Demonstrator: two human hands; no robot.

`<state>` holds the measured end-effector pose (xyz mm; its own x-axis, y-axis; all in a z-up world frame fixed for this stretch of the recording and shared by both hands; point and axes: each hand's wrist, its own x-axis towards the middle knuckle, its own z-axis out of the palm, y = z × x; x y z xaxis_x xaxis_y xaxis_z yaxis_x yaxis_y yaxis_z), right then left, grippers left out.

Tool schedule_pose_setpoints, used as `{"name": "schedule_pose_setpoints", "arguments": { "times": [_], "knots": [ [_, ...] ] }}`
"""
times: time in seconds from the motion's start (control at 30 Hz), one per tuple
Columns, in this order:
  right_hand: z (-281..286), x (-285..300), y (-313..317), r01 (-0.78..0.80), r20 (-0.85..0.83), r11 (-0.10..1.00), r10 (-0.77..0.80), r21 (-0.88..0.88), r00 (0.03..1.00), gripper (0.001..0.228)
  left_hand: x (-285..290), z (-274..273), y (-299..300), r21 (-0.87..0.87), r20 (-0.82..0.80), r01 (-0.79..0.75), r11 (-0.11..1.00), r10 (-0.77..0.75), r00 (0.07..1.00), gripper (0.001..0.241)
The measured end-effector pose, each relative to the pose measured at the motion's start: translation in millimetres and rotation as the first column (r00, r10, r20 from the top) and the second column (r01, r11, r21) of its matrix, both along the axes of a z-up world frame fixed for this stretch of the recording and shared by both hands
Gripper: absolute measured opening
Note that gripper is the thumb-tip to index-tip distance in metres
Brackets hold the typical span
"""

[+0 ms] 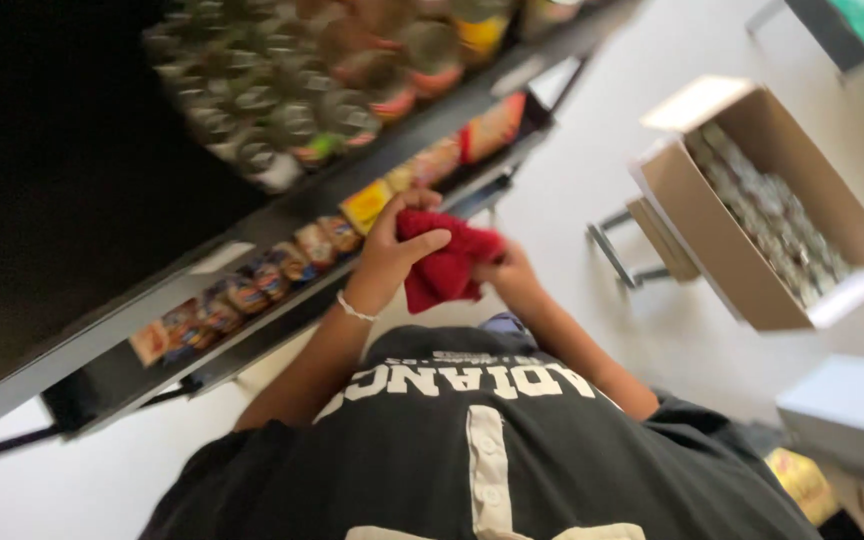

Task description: Wiping canned goods with a cloth and organizing them onto grocery store shelves.

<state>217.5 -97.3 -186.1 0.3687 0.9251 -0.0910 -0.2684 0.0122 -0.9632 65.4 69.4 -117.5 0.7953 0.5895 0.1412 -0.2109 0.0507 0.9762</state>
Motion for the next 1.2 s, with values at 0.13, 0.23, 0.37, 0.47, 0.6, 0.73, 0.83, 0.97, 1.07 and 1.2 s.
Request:
{"name": "schedule_pose_setpoints", "arguments": {
  "times": [0.13,0.23,0.37,0.47,0.6,0.73,0.83,0.97,1.07,1.2],
  "knots": [
    [48.2,40.5,-56.3,0.223,-0.148,0.975,-0.219,0.013,0.965,0.037,53.8,24.8,-24.7,-0.120,-0.076,0.365,0.923,-0.375,0.924,0.068],
    [41.3,79.2,-105.2,0.311,-0.201,0.947,-0.290,0.083,0.936,0.032,107.0,44.3,-51.7,-0.129,-0.138,0.584,0.802,-0.597,0.790,0.076],
    [42.3,126.5,-171.5,0.433,-0.169,0.899,-0.417,0.069,0.893,0.031,188.3,22.1,-103.7,-0.271,-0.097,0.654,0.706,-0.696,0.712,0.077],
    [48.4,155.4,-209.6,0.566,-0.286,0.822,-0.529,0.061,0.799,0.033,251.3,-4.5,-144.2,-0.503,-0.042,0.617,0.606,-0.730,0.682,0.063],
    [35.2,186.5,-272.5,0.739,-0.408,0.674,-0.675,-0.002,0.615,0.033,317.7,-24.2,-207.5,-0.779,-0.137,0.446,0.441,-0.814,0.565,0.042],
    [5.2,202.4,-333.9,0.835,-0.360,0.548,-0.790,-0.052,0.496,0.032,369.3,-24.9,-259.4,-0.735,-0.256,0.515,0.440,-0.884,0.391,0.041],
    [-1.0,207.7,-368.0,0.894,-0.254,0.446,-0.871,-0.049,0.421,0.032,408.8,-31.6,-289.1,-0.631,-0.212,0.689,0.358,-0.933,0.291,0.046],
    [-6.2,219.4,-403.5,0.944,-0.151,0.314,-0.943,-0.102,0.297,0.034,458.0,-34.5,-328.3,-0.613,-0.184,0.759,0.219,-0.974,0.133,0.054],
    [-13.2,240.3,-419.5,0.952,-0.136,0.268,-0.959,-0.146,0.249,0.035,491.3,-52.4,-349.3,-0.625,-0.194,0.758,0.186,-0.978,0.080,0.050],
    [-40.1,289.3,-430.0,0.898,-0.102,0.302,-0.953,-0.319,0.285,0.035,538.0,-66.6,-358.0,-0.598,-0.298,0.770,0.223,-0.954,0.045,0.048]
  ]
}}
